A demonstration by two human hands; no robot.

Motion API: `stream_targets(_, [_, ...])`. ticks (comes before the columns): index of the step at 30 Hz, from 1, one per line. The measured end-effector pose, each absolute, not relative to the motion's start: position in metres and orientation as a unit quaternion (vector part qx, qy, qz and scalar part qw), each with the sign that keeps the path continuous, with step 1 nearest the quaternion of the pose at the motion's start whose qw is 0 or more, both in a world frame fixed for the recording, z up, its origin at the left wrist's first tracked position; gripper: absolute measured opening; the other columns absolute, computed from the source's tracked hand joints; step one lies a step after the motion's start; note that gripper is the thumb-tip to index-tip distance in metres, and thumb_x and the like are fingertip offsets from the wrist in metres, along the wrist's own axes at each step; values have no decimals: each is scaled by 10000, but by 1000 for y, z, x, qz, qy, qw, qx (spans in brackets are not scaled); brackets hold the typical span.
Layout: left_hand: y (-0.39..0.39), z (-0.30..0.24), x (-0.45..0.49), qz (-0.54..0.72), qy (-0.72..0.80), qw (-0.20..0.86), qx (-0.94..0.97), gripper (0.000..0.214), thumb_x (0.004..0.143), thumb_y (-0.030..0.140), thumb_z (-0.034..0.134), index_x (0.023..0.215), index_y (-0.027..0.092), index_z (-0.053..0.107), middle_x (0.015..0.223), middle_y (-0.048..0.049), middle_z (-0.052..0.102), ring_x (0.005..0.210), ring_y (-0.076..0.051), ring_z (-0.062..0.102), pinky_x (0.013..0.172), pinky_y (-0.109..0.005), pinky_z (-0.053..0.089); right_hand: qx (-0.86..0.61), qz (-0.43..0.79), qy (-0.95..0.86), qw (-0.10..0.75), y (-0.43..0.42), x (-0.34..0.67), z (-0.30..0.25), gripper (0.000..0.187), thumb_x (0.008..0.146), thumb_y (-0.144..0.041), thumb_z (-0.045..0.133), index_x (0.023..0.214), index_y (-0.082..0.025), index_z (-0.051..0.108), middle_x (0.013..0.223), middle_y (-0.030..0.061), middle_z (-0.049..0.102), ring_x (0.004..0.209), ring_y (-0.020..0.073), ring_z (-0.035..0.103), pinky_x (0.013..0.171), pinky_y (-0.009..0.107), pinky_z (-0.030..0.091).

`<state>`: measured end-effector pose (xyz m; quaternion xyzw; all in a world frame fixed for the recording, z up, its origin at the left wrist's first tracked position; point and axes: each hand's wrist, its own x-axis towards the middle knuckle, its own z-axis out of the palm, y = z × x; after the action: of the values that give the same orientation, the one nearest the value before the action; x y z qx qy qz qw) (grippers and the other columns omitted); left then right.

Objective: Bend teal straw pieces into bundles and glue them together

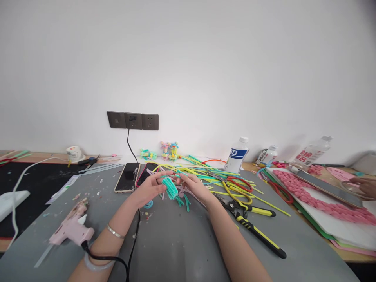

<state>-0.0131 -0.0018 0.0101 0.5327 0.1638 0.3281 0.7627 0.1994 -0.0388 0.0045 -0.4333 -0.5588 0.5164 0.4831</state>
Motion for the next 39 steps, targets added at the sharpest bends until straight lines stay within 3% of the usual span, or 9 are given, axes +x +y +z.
stream_targets(3, [-2,11,-13,331,162,763,531,591,706,303,859,1258,208,670,954,-92,735,844,-185,659,779,-285,472,-415,513,-576,483,-40,199,7,400,838,-601,639,956,-228,724,970,44,691,954,236,601,820,342,437])
stream_targets(5, [-2,12,-13,331,165,763,531,591,707,303,859,1258,205,670,947,-92,734,836,-183,659,782,-287,474,-414,505,-579,488,-40,199,7,390,851,-606,619,868,-227,709,955,44,694,976,247,599,871,360,423])
stream_targets(8, [-2,12,-13,332,170,761,530,595,701,307,864,1256,212,671,929,-83,731,824,-178,655,777,-285,469,-447,481,-576,487,-38,199,5,518,879,-660,529,612,-219,582,764,32,634,800,222,554,805,358,397])
stream_targets(13, [-3,12,-13,331,175,758,534,610,715,305,853,1283,207,652,897,-73,720,791,-173,646,751,-284,455,-445,533,-506,512,-32,202,-3,631,868,-772,371,538,-237,425,660,20,516,704,215,473,717,354,358])
stream_targets(20, [-3,14,-13,330,163,757,540,607,720,318,847,1282,202,648,964,-97,730,871,-216,671,790,-314,473,-437,510,-517,530,-33,208,-5,415,882,-601,563,717,-222,599,942,43,697,1009,246,595,816,342,400])
stream_targets(28, [-2,12,-12,336,170,757,534,553,732,294,843,1250,213,666,925,-69,719,806,-161,648,761,-275,465,-411,511,-527,540,-34,205,-2,372,846,-591,636,910,-228,683,913,51,742,934,242,658,843,364,445])
stream_targets(33, [-2,12,-12,337,161,756,538,522,739,300,837,1228,212,676,950,-78,719,841,-187,660,786,-300,467,-422,529,-509,532,-34,206,-4,390,840,-608,628,795,-222,670,1118,62,703,1070,268,616,870,369,432])
stream_targets(39, [-1,11,-12,336,161,752,544,522,756,305,824,1243,209,664,953,-78,717,843,-185,670,789,-300,482,-393,626,-407,536,-27,204,-6,516,793,-663,587,561,-227,439,800,35,641,863,235,588,743,340,411])
